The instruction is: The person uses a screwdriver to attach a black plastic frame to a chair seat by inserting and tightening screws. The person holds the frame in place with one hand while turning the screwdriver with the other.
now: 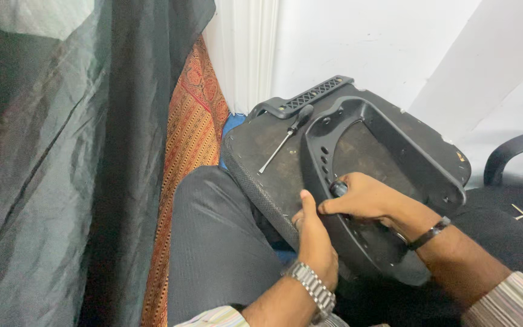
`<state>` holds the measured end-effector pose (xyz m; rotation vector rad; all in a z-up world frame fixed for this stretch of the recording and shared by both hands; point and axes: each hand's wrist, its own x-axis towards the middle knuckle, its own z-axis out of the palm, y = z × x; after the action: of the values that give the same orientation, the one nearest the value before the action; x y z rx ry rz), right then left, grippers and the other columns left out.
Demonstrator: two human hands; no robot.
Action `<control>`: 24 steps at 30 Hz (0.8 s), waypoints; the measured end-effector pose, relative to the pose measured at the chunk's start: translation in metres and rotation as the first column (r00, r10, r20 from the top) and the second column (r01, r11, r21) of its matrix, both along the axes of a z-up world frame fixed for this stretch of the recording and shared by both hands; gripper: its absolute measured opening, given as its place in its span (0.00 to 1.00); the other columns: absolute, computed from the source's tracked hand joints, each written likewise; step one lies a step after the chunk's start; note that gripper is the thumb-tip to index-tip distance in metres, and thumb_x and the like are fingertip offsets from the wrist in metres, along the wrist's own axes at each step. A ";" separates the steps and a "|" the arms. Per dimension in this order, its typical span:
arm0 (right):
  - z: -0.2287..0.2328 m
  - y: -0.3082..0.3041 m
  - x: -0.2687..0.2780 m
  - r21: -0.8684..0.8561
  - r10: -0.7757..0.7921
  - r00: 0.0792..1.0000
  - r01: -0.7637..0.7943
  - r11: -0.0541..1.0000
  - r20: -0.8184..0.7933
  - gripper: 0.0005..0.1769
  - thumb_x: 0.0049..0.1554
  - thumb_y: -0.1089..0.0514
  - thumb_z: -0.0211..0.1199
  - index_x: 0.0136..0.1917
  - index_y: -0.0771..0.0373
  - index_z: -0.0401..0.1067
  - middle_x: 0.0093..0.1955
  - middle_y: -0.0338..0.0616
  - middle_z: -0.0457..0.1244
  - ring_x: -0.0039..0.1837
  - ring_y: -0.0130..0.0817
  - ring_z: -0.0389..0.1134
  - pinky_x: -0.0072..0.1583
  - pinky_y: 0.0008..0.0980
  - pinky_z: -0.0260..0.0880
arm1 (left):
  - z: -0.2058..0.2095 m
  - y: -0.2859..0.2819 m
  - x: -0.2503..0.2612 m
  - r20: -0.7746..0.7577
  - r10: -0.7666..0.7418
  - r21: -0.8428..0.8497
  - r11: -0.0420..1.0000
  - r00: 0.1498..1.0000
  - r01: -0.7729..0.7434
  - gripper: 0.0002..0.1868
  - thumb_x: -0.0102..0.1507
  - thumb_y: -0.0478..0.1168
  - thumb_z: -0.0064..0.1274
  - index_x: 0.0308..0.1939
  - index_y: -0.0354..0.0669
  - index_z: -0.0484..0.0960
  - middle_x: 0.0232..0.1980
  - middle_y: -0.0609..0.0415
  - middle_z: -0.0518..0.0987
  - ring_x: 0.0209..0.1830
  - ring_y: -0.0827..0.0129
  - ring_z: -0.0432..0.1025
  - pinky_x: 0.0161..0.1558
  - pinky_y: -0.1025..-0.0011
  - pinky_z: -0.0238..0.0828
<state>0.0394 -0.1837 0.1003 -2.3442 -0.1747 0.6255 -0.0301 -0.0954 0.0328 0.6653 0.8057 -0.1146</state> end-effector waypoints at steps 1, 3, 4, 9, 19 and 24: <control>0.001 -0.003 -0.003 -0.030 0.054 0.998 -0.053 0.998 0.030 0.24 0.41 0.51 0.74 0.46 0.71 0.80 0.32 0.48 0.69 0.31 0.34 0.67 0.34 0.32 0.65 | 0.000 0.007 0.002 0.101 -0.035 -0.056 0.998 0.994 0.041 0.35 0.64 0.69 0.42 0.61 0.47 0.72 0.54 0.51 0.79 0.51 0.66 0.76 0.55 0.65 0.72; 0.006 -0.015 -0.011 -0.100 0.161 0.984 -0.153 0.983 0.080 0.26 0.39 0.51 0.77 0.47 0.69 0.80 0.35 0.48 0.72 0.37 0.36 0.73 0.42 0.34 0.72 | 0.001 0.022 0.008 0.302 -0.086 -0.158 0.978 0.949 0.139 0.36 0.62 0.68 0.44 0.59 0.42 0.76 0.53 0.50 0.81 0.49 0.63 0.77 0.51 0.61 0.74; 0.010 -0.021 -0.014 -0.143 0.221 0.972 -0.208 0.968 0.082 0.27 0.39 0.50 0.77 0.49 0.67 0.79 0.37 0.48 0.73 0.40 0.36 0.73 0.45 0.34 0.72 | 0.002 0.027 0.013 0.305 -0.085 -0.147 0.980 0.948 0.135 0.34 0.62 0.66 0.48 0.57 0.42 0.78 0.52 0.51 0.81 0.48 0.64 0.76 0.50 0.63 0.72; 0.023 -0.043 -0.024 -0.248 0.477 0.877 -0.449 0.858 0.061 0.34 0.38 0.49 0.74 0.57 0.62 0.76 0.45 0.45 0.74 0.49 0.33 0.75 0.53 0.33 0.73 | 0.003 0.042 0.037 0.294 -0.038 -0.168 0.982 0.955 0.091 0.22 0.60 0.51 0.60 0.50 0.40 0.81 0.47 0.50 0.84 0.45 0.62 0.78 0.51 0.61 0.74; 0.013 -0.058 0.029 -0.300 0.205 0.975 -0.171 0.938 0.083 0.14 0.55 0.52 0.66 0.54 0.54 0.81 0.47 0.44 0.74 0.46 0.45 0.73 0.52 0.46 0.74 | -0.028 0.035 0.045 0.346 -0.007 -0.135 0.989 0.938 0.057 0.12 0.60 0.34 0.60 0.46 0.35 0.77 0.37 0.45 0.83 0.35 0.58 0.79 0.40 0.59 0.78; -0.023 -0.044 0.065 -0.307 0.214 0.857 -0.070 0.949 0.468 0.09 0.50 0.54 0.71 0.46 0.50 0.84 0.43 0.40 0.75 0.47 0.39 0.76 0.54 0.36 0.73 | -0.026 0.032 0.040 0.388 0.038 -0.094 0.996 0.921 -0.002 0.14 0.60 0.36 0.59 0.48 0.35 0.76 0.37 0.47 0.83 0.33 0.60 0.79 0.39 0.61 0.78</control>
<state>0.1046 -0.2282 0.0773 -2.7509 -0.5306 0.0954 0.0103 -0.0635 0.0072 0.5679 0.4189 0.0018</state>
